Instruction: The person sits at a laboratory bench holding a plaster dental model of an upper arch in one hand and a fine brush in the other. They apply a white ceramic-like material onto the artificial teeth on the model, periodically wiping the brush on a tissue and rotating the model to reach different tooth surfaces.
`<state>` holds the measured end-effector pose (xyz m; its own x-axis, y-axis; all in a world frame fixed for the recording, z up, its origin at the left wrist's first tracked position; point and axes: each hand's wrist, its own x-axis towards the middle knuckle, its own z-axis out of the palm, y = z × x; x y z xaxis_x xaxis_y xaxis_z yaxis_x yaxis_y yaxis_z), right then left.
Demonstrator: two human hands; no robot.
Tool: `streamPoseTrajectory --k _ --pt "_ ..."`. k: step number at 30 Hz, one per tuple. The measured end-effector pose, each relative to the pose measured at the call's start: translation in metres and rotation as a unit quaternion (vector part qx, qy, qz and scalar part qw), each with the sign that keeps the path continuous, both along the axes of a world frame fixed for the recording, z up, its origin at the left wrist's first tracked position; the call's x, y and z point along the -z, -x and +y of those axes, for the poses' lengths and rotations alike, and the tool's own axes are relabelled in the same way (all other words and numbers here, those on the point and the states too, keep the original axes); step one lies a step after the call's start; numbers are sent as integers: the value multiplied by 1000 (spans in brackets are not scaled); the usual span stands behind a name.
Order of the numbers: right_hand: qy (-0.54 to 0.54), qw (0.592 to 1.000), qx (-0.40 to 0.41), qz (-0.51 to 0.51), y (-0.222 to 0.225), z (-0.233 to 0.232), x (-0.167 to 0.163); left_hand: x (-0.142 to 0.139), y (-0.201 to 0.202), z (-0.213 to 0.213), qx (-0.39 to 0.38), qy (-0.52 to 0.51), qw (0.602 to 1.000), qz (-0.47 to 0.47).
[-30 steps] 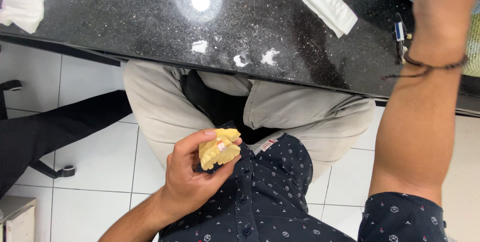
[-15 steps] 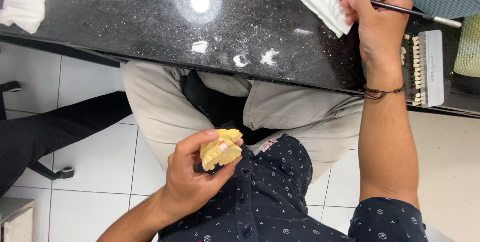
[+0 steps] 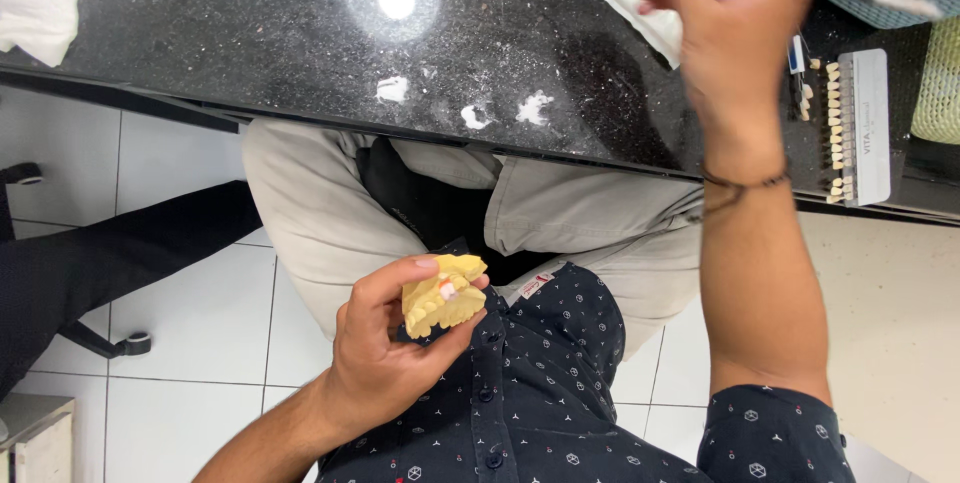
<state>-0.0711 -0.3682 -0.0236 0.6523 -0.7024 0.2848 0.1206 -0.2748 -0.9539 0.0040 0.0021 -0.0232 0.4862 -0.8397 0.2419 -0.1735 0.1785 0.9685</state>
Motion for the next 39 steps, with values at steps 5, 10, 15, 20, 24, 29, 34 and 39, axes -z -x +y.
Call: streamPoseTrajectory --k 5,10,15,20,24,29,34,39 --pt "-64 998 -21 0 -61 -5 40 0 3 0 -12 0 1000 -3" --pt "-37 997 -49 38 -68 -11 62 2 1 2 -24 1 1000 6" --pt "23 998 -48 46 -66 -7 66 5 0 2 -22 -3 1000 1" --pt "34 997 -49 48 -65 -5 63 4 0 1 -19 -3 1000 5" --pt "20 997 -59 39 -65 -5 63 5 0 1 -19 -8 1000 2" --pt "-12 997 -76 22 -65 -8 64 4 0 1 -17 -6 1000 6" --pt "-26 996 -87 12 -63 -12 65 4 0 2 -18 -9 1000 4" --pt "-41 992 -121 -17 -58 -14 63 3 -1 2 -10 -3 1000 3"
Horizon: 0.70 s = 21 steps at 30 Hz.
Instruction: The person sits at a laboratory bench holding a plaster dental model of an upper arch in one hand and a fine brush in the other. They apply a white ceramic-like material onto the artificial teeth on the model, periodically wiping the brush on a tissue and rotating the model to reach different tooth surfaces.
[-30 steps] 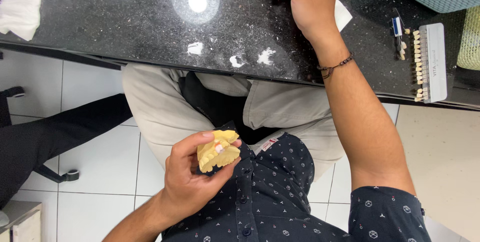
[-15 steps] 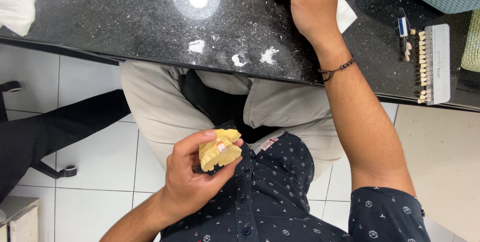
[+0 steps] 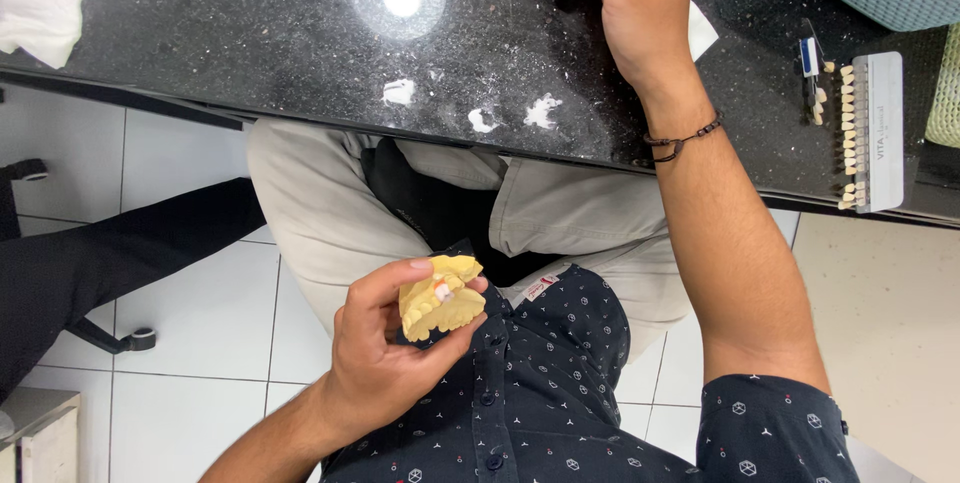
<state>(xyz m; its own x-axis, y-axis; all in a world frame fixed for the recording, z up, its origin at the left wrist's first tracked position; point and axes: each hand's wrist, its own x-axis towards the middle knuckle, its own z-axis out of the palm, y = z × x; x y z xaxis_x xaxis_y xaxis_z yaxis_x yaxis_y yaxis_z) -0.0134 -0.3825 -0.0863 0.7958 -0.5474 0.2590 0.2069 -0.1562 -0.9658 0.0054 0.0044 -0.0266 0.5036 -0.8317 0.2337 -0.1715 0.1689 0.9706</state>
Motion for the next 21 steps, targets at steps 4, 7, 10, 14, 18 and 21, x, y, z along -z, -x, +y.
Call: streamPoseTrajectory --k 4,7,10,14,18,21 --pt "-10 1000 -5 -5 2 5 -7 -1 1 -1 -8 -2 1000 6" --pt "-19 1000 -2 6 3 12 -15 -2 1 -1 -10 -6 1000 6" --pt "-22 1000 -10 -1 5 22 -26 -3 1 0 -4 -3 1000 19" --pt "-32 999 20 5 18 50 -46 -4 2 1 -7 -10 1000 28" --pt "25 999 6 -23 57 91 -70 -1 1 -1 -33 -22 999 -22" --pt "52 998 18 -21 63 91 -77 1 2 -3 -50 -16 996 -68"
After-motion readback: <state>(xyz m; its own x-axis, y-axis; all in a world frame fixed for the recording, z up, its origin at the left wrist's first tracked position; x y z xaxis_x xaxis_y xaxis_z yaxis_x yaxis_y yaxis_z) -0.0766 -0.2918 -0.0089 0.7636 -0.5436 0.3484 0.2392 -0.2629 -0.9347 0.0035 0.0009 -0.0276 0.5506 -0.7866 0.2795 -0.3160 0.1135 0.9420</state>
